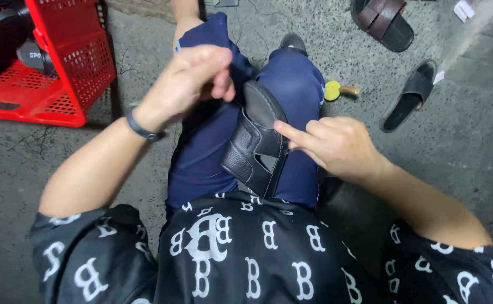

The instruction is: Hand-stitching the sole and upper of a black sandal using a needle and thread while sitting on the floor.

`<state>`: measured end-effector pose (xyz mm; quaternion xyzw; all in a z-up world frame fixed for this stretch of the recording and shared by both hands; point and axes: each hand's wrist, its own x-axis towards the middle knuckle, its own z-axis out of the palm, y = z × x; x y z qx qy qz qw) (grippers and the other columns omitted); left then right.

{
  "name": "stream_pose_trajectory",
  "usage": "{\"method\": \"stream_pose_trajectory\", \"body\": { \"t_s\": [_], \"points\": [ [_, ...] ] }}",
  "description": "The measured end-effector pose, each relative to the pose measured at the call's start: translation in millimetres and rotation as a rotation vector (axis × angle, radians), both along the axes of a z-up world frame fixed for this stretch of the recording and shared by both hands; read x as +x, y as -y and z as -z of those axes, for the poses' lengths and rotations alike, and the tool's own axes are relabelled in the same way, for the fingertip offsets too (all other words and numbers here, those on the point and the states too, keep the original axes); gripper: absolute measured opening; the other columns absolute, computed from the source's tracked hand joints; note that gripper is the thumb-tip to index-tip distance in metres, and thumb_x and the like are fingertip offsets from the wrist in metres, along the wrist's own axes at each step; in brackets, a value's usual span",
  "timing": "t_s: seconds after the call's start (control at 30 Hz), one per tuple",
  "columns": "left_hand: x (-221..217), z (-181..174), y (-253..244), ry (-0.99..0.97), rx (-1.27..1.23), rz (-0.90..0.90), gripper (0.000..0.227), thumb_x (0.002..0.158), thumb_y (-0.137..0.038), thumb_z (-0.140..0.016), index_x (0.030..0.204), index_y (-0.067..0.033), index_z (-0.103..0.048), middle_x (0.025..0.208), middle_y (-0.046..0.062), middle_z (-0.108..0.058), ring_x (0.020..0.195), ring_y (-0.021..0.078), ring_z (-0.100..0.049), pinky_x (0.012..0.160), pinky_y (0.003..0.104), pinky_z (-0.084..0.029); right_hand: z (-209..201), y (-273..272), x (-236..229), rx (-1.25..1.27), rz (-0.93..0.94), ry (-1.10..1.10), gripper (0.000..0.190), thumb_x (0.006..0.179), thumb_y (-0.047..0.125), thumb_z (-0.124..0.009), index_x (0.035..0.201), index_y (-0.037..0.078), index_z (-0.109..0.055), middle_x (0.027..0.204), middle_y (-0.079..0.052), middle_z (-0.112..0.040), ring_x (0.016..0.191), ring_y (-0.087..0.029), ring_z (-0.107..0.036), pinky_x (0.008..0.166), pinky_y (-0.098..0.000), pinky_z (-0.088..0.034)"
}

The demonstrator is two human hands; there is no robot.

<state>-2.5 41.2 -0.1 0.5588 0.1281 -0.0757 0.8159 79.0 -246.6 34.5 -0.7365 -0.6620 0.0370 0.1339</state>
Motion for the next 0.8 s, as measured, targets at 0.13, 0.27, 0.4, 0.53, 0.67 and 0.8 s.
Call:
{"method": "stream_pose_trajectory", "body": {
  "t_s": [0.13,0.27,0.4,0.53,0.67,0.8],
  "points": [
    [-17,-37,-7,0.486,1.06,0.083,0.014,0.097,-0.014,-0.062,0.097,-0.0001,-0.059,0.09,0.019,-0.055,0.093,0.0421,-0.054,0.079,0.047,-0.042,15,26,-23,-0.03,0.121,-0.098,0.041,0.096,0.023,-0.049,0.135,0.02,-0.056,0.099,-0.004,-0.054,0.077,-0.02,-0.063,0.06,-0.0303,-0.05],
    [-47,-26,60,0.649,1.138,0.219,0.065,0.082,-0.055,-0.067,0.113,0.0013,-0.053,0.117,0.02,-0.051,0.123,0.0411,-0.044,0.099,0.05,-0.038,1,27,-30,-0.098,0.199,-0.133,0.038,0.093,0.012,-0.048,0.128,0.021,-0.061,0.107,-0.003,-0.052,0.084,-0.021,-0.065,0.066,-0.0303,-0.052],
    [-45,5,87,0.647,1.13,0.15,0.065,0.081,-0.059,-0.063,0.107,-0.0001,-0.052,0.109,0.015,-0.049,0.116,0.0371,-0.048,0.096,0.047,-0.04,-16,20,-35,-0.17,0.225,-0.047,0.04,0.093,0.013,-0.048,0.129,0.024,-0.06,0.103,-0.003,-0.052,0.075,-0.02,-0.066,0.06,-0.0303,-0.054],
    [-35,15,103,0.734,1.117,0.039,0.053,0.086,-0.054,-0.056,0.093,-0.002,-0.048,0.096,0.012,-0.044,0.098,0.0359,-0.05,0.083,0.043,-0.041,-9,9,-48,-0.126,0.25,0.327,0.036,0.089,0.012,-0.047,0.118,0.023,-0.064,0.085,0.003,-0.047,0.057,-0.011,-0.048,0.048,-0.0225,-0.043],
    [-32,26,110,0.791,1.16,-0.004,0.052,0.089,-0.053,-0.051,0.09,-0.0013,-0.049,0.093,0.012,-0.044,0.093,0.0337,-0.051,0.077,0.041,-0.041,37,12,-58,-0.081,0.29,0.32,0.024,0.087,0.013,-0.047,0.106,0.015,-0.061,0.076,0.006,-0.041,0.058,-0.01,-0.047,0.047,-0.0223,-0.042],
    [-29,1,78,0.814,1.145,0.08,0.06,0.081,-0.061,-0.055,0.094,-0.002,-0.051,0.096,0.012,-0.047,0.096,0.0338,-0.052,0.077,0.041,-0.043,23,6,-65,-0.025,0.372,0.105,0.016,0.096,0.013,-0.048,0.107,0.012,-0.06,0.077,0.005,-0.046,0.06,-0.014,-0.052,0.05,-0.0248,-0.045]
  ]
}}
